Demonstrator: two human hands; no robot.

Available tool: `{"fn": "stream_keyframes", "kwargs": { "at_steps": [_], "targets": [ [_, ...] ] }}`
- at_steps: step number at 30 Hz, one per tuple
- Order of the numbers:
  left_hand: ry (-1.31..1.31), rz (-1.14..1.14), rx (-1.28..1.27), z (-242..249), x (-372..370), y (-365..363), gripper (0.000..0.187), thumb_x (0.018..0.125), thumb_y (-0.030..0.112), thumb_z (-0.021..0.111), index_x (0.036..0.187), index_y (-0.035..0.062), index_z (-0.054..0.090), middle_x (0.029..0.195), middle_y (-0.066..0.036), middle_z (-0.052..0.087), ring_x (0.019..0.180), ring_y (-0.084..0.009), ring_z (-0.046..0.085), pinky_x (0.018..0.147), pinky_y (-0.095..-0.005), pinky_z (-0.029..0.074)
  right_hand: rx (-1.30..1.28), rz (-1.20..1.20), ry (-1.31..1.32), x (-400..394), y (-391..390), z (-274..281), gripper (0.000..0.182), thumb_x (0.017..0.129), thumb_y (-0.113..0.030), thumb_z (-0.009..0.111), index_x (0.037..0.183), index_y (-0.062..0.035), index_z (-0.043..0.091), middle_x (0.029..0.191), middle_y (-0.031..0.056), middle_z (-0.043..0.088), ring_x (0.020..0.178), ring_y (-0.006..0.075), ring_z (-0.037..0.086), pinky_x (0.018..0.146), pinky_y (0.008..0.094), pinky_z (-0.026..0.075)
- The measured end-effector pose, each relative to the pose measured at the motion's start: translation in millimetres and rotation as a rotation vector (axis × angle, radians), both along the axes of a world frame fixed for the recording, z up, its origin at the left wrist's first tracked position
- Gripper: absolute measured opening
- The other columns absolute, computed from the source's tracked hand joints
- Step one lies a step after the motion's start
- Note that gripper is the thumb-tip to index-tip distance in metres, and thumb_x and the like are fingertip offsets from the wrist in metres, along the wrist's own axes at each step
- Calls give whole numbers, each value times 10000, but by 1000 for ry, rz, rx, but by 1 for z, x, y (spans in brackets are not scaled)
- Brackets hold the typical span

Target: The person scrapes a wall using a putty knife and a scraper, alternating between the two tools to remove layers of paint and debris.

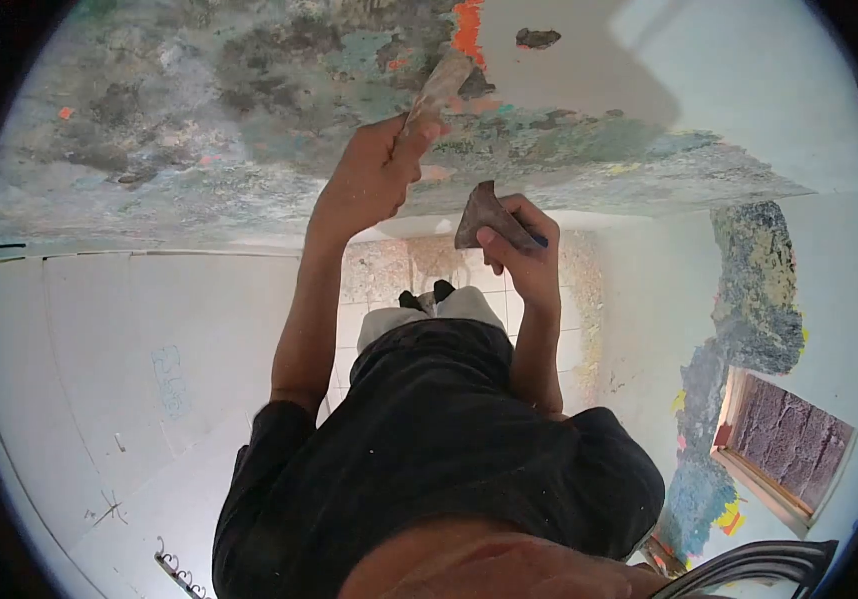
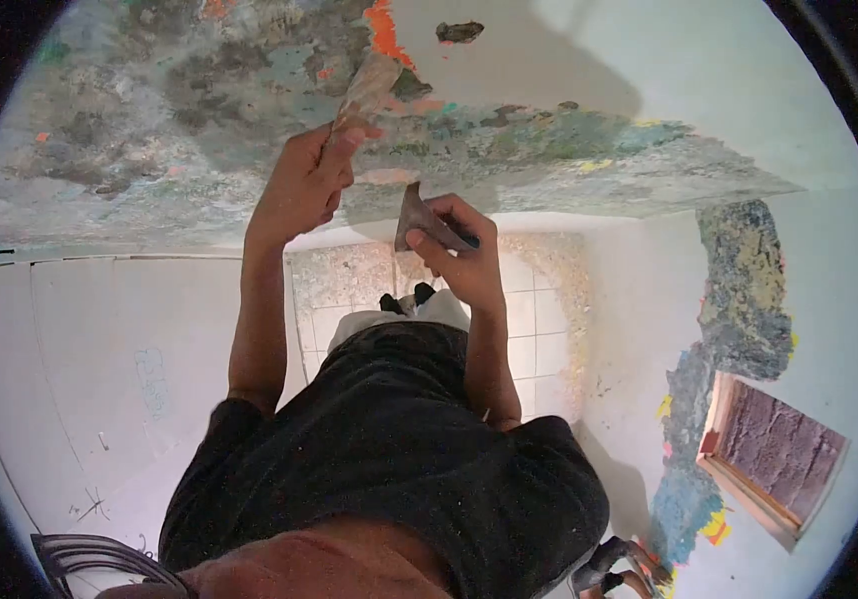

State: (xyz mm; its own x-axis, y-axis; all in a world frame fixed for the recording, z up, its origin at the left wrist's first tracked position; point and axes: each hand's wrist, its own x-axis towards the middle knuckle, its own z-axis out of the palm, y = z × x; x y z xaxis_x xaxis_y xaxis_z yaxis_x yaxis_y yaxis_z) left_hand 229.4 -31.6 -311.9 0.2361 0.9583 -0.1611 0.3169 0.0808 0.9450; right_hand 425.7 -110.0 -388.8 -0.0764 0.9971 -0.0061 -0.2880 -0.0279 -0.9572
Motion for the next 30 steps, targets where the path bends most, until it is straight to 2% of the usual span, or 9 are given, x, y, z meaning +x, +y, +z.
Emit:
{"fn": "stream_keyframes", "kwargs": {
  "at_steps": [7, 12, 15, 18, 24, 27, 30],
  "targets": [
    [9, -14, 2, 8, -5, -5, 382, 994, 391, 504, 1118, 65, 657, 510, 80, 361, 378, -12, 320, 357, -219, 263, 13, 41, -37, -5, -9, 0, 191, 820, -73, 725, 968, -16, 619, 731, 1, 621, 553, 26, 504, 465, 198, 380],
    [56, -46, 112, 9, -3, 3, 400, 985, 413, 510, 1111, 62, 657, 512, 77, 360, 378, -18, 316, 356, -228, 259, 53, 44, -37, -5, -8, 7, 206, 822, -76, 726, 989, -17, 620, 785, 11, 643, 571, 27, 514, 471, 199, 393],
    [47, -53, 5, 17, -13, 5, 422, 986, 416, 506, 1103, 38, 653, 515, 74, 354, 379, -28, 307, 359, -236, 266, -1, 40, -69, -5, -7, 4, 208, 821, -78, 731, 988, -20, 621, 787, 12, 647, 583, 30, 525, 472, 203, 400],
    [14, -73, 120, 6, -10, 8, 438, 987, 424, 510, 1092, 22, 649, 516, 77, 346, 388, -28, 300, 362, -238, 265, 8, 47, -27, -2, -11, 9, 205, 821, -84, 733, 981, -23, 621, 776, 13, 646, 582, 30, 528, 470, 203, 402],
    [-14, -61, 14, 9, -12, 7, 408, 994, 402, 511, 1093, 32, 649, 515, 79, 347, 396, -16, 302, 364, -224, 254, 23, 35, -60, -2, -12, 11, 191, 816, -79, 738, 949, -21, 615, 737, 7, 631, 571, 28, 526, 471, 201, 403],
    [-2, -84, 41, 12, 7, 6, 398, 998, 396, 503, 1092, 40, 655, 503, 82, 344, 381, -14, 299, 357, -220, 247, 11, 24, -96, -3, -10, 4, 183, 820, -72, 736, 952, -20, 621, 741, 1, 626, 584, 28, 529, 470, 197, 394],
    [20, -19, 108, 7, -11, 0, 387, 998, 396, 502, 1099, 55, 655, 496, 84, 336, 371, -12, 297, 352, -214, 241, 32, 17, -76, 3, -8, 5, 192, 816, -62, 736, 965, -20, 623, 766, 3, 627, 615, 30, 523, 483, 194, 399]
  ]
}}
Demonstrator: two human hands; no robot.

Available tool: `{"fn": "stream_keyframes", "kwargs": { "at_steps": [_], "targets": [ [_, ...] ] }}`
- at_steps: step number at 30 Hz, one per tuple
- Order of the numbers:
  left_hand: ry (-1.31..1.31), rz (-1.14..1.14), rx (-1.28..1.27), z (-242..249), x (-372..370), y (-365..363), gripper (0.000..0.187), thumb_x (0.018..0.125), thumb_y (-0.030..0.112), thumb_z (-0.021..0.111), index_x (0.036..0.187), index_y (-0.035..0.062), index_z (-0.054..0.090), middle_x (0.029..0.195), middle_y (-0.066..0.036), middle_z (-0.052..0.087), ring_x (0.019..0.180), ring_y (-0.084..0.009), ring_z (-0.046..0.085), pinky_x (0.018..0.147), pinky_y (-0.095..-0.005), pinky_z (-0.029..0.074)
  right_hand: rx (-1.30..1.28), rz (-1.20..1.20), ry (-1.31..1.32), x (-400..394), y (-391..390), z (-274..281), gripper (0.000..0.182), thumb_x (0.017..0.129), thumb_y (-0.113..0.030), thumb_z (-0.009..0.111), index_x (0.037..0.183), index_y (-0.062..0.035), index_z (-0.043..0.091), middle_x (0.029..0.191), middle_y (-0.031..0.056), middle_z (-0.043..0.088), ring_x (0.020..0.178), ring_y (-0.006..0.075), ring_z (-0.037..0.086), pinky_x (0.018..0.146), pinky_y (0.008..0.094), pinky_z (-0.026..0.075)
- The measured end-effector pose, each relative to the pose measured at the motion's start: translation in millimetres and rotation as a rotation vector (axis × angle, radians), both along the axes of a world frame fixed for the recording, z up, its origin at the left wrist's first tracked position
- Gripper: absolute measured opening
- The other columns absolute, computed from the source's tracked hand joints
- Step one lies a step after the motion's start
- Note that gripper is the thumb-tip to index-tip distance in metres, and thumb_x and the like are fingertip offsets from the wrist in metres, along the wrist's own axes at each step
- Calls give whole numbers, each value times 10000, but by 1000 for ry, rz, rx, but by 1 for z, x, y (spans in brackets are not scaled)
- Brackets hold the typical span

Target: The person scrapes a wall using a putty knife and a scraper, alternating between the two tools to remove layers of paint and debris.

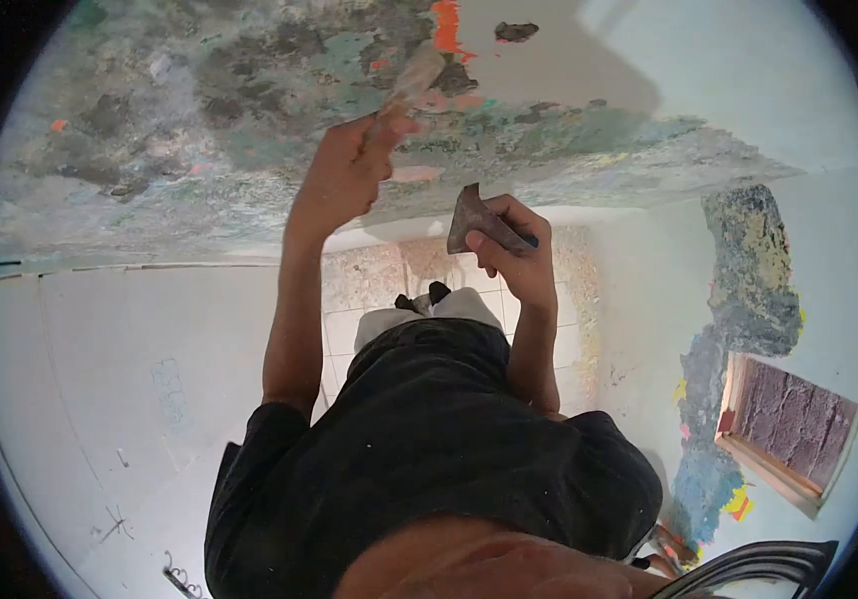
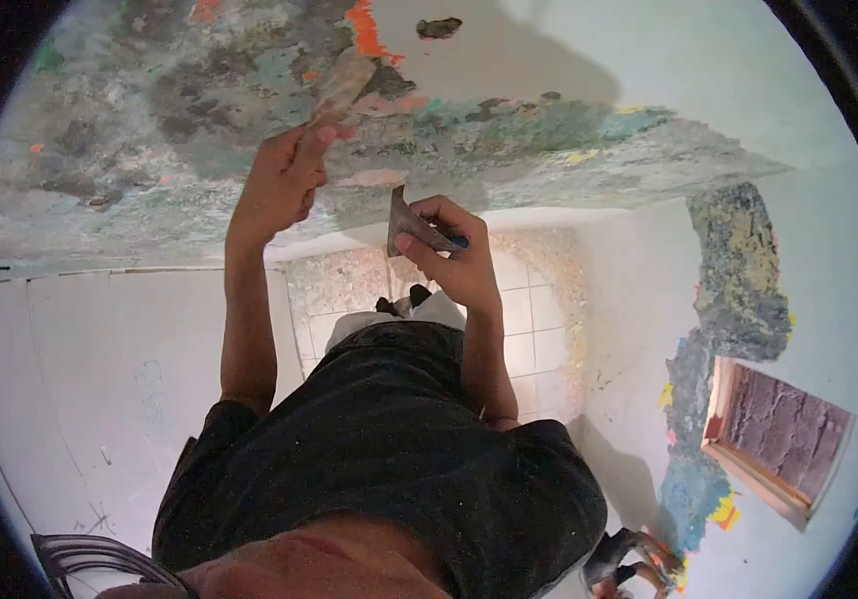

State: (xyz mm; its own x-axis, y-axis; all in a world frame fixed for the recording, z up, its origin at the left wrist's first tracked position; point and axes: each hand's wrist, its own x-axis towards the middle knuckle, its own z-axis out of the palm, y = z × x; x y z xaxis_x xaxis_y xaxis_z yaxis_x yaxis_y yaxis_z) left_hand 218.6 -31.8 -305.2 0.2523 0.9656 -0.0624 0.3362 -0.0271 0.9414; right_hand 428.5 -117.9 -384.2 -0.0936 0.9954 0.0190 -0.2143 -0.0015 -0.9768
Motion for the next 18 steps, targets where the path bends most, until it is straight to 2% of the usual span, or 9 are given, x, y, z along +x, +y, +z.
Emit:
{"fn": "stream_keyframes", "kwargs": {
  "at_steps": [3, 6, 9, 12, 15, 18],
  "targets": [
    [-21, -8, -124, 5, 7, 0, 382, 994, 396, 506, 1107, 65, 659, 498, 83, 337, 371, -14, 303, 352, -215, 247, -60, -9, 4, 3, 0, -3, 202, 812, -59, 740, 974, -19, 624, 811, 24, 648, 630, 41, 538, 511, 203, 414],
    [5, 36, 18, -6, -3, -2, 385, 993, 400, 504, 1113, 68, 657, 500, 83, 332, 367, -17, 296, 349, -219, 250, -11, 10, 33, -2, 3, 3, 200, 812, -57, 738, 972, -19, 625, 812, 27, 653, 635, 39, 541, 527, 206, 420],
    [40, -61, -99, 7, 3, 7, 337, 990, 338, 517, 1088, 50, 661, 542, 50, 416, 402, -36, 369, 379, -234, 291, -31, 26, -18, 1, 8, 4, 193, 813, -51, 732, 968, -19, 621, 810, 23, 653, 676, 49, 553, 569, 215, 436],
    [10, -74, -59, -4, 17, 16, 389, 993, 400, 507, 1131, 64, 649, 514, 77, 351, 369, -15, 297, 343, -216, 241, 2, 30, -42, -3, 9, 7, 193, 810, -50, 731, 964, -20, 618, 807, 23, 654, 701, 57, 562, 577, 216, 438],
    [-25, 4, -151, 1, 4, 3, 383, 999, 385, 500, 1146, 62, 645, 519, 79, 348, 372, -13, 292, 341, -216, 228, 39, 3, -49, 5, 6, 6, 190, 812, -48, 727, 964, -16, 618, 807, 24, 656, 707, 64, 572, 595, 223, 448],
    [10, -14, -159, 7, 8, 4, 370, 1007, 371, 487, 1143, 66, 645, 520, 82, 344, 371, -9, 281, 339, -220, 219, -31, -30, -20, 9, -1, -6, 181, 818, -44, 720, 964, -13, 618, 809, 30, 656, 724, 75, 590, 628, 234, 463]
  ]
}}
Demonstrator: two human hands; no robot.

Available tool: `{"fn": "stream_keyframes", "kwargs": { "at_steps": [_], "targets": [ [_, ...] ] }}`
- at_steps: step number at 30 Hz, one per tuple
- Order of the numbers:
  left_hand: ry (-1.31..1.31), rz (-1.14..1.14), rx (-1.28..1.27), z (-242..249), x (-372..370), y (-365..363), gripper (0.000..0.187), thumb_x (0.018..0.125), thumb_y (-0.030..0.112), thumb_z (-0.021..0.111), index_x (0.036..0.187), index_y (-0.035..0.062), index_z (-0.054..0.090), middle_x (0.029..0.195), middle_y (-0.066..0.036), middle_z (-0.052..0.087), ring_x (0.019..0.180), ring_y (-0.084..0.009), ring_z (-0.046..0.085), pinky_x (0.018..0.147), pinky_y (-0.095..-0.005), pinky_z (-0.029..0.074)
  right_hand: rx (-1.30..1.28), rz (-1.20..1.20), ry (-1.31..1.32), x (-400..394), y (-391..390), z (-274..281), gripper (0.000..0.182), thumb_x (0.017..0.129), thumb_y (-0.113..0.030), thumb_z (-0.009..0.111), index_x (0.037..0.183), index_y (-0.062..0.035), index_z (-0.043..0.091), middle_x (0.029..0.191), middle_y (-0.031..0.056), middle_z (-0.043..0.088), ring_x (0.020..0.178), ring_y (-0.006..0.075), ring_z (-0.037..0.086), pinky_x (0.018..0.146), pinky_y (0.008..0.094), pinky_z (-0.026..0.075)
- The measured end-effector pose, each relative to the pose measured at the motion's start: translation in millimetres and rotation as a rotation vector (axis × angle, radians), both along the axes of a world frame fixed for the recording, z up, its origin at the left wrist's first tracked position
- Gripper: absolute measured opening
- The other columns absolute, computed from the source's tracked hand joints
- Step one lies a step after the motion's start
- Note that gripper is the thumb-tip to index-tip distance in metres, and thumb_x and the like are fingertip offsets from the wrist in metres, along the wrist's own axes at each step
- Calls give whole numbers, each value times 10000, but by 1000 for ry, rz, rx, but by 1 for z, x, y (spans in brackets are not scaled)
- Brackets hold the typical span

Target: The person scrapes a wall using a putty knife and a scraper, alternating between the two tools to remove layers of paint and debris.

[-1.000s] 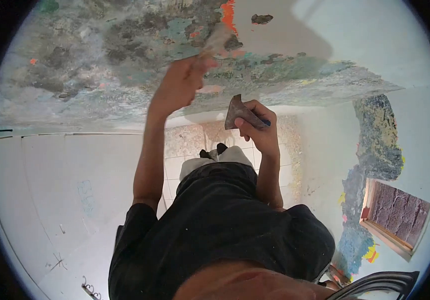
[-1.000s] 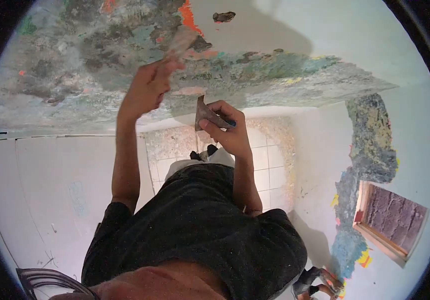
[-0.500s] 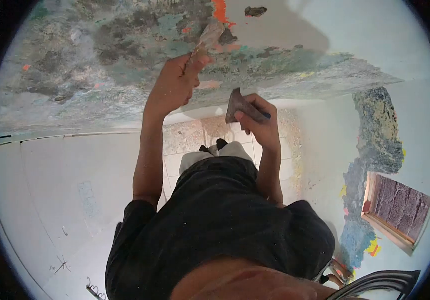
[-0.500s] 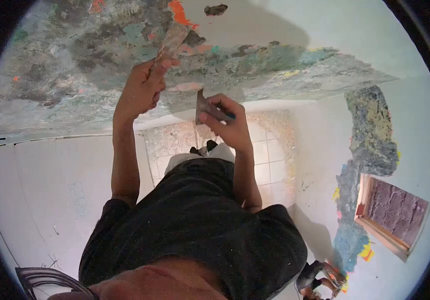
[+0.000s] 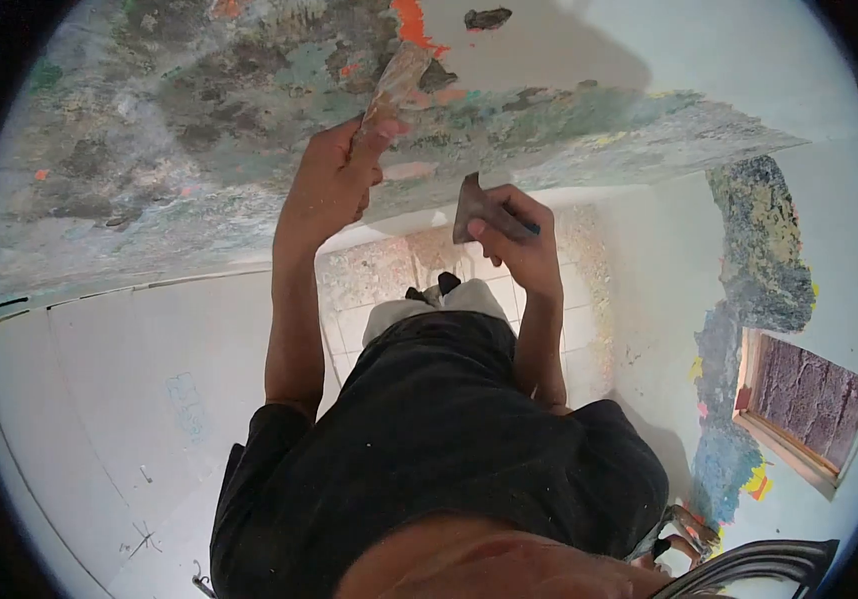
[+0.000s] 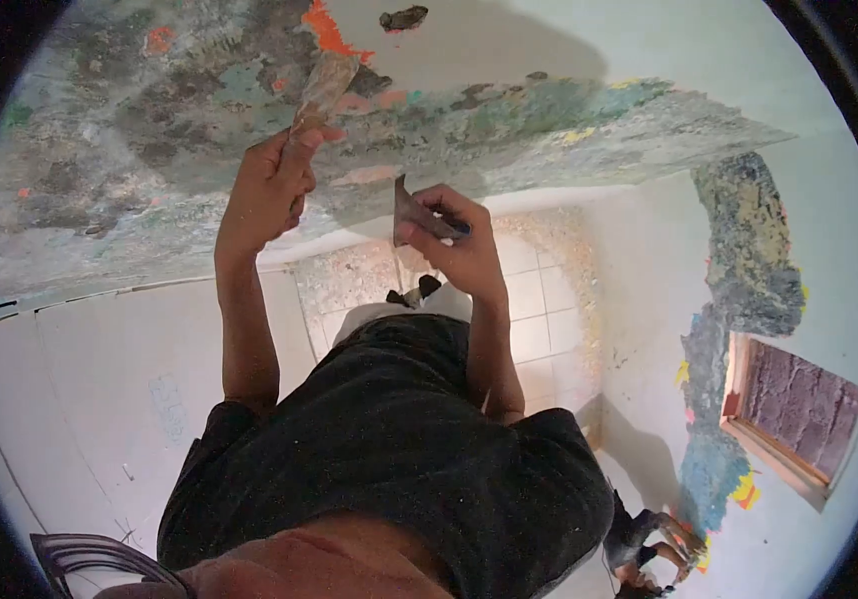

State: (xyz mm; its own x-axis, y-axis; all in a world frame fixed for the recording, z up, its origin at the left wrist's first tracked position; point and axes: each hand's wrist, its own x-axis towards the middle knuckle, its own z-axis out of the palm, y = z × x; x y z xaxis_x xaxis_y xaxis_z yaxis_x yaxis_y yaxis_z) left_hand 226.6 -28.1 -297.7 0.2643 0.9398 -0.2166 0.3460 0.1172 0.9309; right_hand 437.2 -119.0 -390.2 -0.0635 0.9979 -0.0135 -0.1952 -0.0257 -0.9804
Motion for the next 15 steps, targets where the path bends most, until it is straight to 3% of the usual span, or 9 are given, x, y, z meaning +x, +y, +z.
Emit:
{"fn": "stream_keyframes", "kwargs": {
  "at_steps": [6, 9, 15],
  "targets": [
    [68, 4, 13, 3, 5, 0, 360, 1010, 358, 484, 1127, 60, 649, 509, 82, 349, 373, -9, 283, 342, -224, 228, -11, 23, 12, -6, 8, 15, 181, 809, -43, 725, 951, -14, 615, 796, 25, 647, 725, 79, 588, 655, 238, 462],
    [20, 0, -19, 2, -14, 0, 401, 982, 390, 533, 1122, 36, 658, 527, 46, 415, 394, -33, 368, 378, -239, 295, 29, 29, -55, -9, 13, 7, 182, 808, -43, 727, 945, -14, 611, 792, 13, 641, 728, 77, 577, 673, 235, 456],
    [46, -14, 35, -1, -8, 1, 366, 978, 352, 533, 1103, 35, 665, 556, 27, 442, 420, -51, 412, 387, -249, 322, 42, 40, -31, -13, 10, 5, 178, 801, -35, 723, 935, -16, 607, 789, 12, 645, 736, 71, 585, 674, 234, 463]
  ]
}}
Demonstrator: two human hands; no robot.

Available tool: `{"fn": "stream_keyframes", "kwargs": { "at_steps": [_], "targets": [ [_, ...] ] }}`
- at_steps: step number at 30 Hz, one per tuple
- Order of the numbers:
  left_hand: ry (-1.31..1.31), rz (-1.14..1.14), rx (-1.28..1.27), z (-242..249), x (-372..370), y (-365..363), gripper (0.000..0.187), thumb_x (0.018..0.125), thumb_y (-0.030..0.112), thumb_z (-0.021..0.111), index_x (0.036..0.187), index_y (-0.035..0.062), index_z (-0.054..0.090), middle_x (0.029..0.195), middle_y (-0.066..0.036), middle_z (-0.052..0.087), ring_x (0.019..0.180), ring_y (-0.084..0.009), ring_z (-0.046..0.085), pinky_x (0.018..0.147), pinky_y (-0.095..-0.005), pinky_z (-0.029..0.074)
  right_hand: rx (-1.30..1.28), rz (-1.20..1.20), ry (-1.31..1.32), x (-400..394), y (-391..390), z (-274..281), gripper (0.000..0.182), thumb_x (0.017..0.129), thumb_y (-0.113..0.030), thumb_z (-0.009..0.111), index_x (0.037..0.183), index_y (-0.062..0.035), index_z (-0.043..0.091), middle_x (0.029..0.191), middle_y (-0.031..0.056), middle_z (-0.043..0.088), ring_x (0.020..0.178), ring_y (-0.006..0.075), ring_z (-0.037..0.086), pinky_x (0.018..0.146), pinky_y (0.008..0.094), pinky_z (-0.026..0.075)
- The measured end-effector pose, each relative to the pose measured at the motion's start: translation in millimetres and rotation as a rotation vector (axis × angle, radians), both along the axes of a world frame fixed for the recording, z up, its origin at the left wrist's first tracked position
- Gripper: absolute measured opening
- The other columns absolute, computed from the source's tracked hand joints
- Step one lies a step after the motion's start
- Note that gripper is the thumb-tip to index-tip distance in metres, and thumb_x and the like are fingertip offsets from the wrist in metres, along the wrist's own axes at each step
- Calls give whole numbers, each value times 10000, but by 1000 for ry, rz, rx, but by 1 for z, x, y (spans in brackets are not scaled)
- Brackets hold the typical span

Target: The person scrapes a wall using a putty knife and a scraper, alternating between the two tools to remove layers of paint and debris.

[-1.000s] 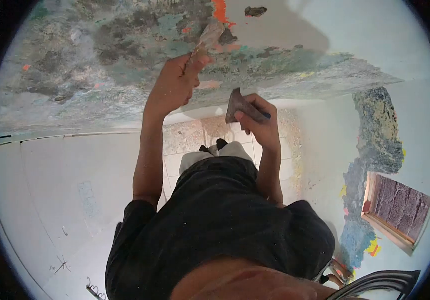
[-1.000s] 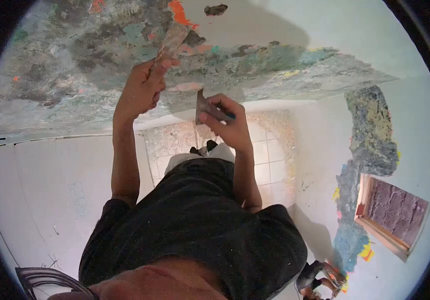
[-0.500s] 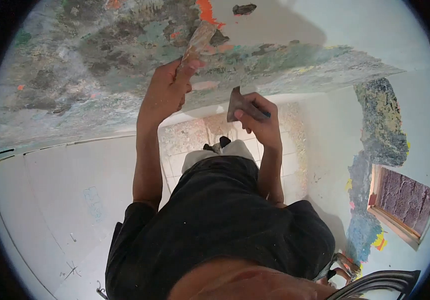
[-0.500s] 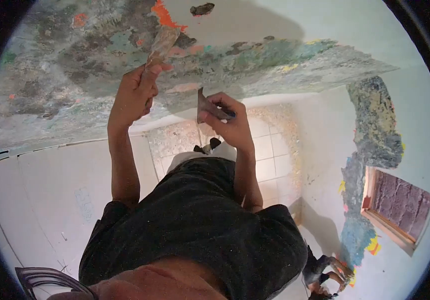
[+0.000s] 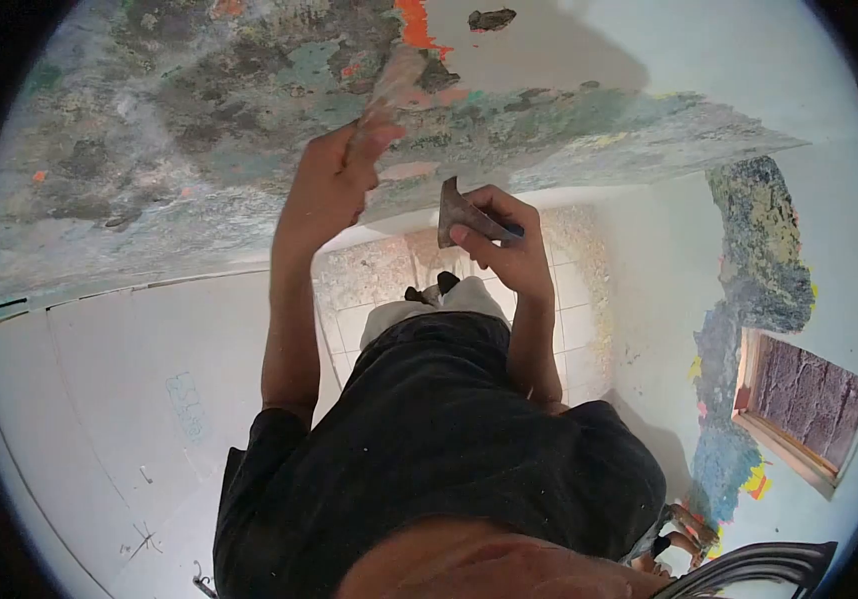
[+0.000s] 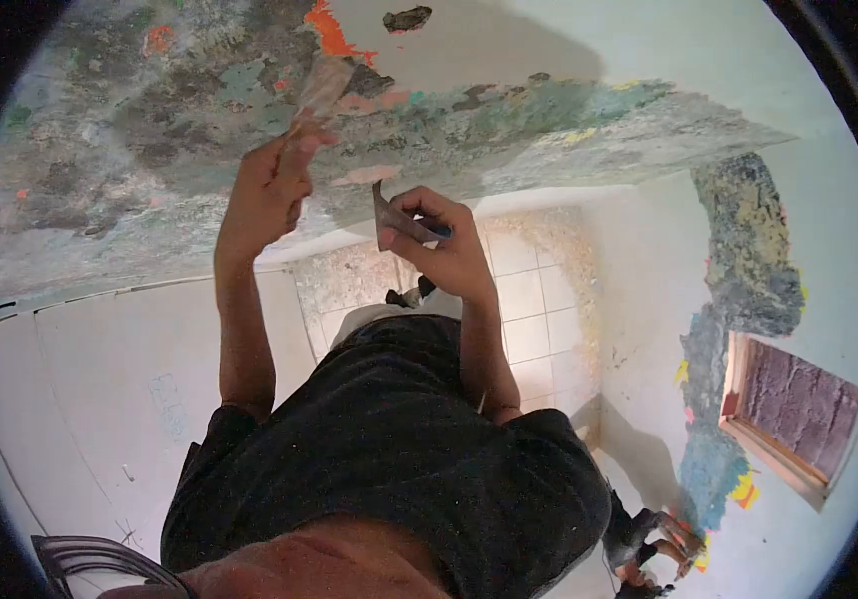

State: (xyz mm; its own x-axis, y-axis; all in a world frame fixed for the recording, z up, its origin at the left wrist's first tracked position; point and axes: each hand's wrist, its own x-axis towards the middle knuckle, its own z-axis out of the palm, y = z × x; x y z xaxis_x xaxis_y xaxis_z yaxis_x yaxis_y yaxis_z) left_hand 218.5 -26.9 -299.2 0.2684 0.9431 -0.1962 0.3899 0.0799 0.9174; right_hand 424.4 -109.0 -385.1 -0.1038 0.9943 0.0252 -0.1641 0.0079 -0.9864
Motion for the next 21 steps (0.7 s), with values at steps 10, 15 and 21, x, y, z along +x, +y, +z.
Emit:
{"fn": "stream_keyframes", "kwargs": {
  "at_steps": [10, 15, 21],
  "targets": [
    [-27, -2, 35, 1, 6, 0, 406, 989, 407, 522, 1136, 52, 654, 493, 93, 319, 373, -1, 265, 350, -223, 221, -51, -24, 7, 15, -16, 3, 195, 817, -53, 731, 960, -6, 607, 809, 31, 662, 783, 102, 632, 699, 248, 491],
    [7, 47, 15, -2, 2, -4, 402, 991, 400, 520, 1139, 50, 650, 491, 95, 323, 368, -2, 266, 346, -215, 217, -57, -31, 43, 12, -16, 0, 189, 814, -55, 734, 947, -7, 610, 821, 32, 656, 780, 97, 617, 711, 245, 486],
    [-15, 1, 42, -5, 9, 0, 397, 993, 395, 514, 1132, 48, 649, 507, 79, 347, 362, -9, 290, 340, -212, 225, -30, 23, 12, 8, -11, 5, 173, 816, -43, 719, 945, -10, 608, 810, 28, 649, 759, 78, 589, 689, 243, 470]
  ]
}}
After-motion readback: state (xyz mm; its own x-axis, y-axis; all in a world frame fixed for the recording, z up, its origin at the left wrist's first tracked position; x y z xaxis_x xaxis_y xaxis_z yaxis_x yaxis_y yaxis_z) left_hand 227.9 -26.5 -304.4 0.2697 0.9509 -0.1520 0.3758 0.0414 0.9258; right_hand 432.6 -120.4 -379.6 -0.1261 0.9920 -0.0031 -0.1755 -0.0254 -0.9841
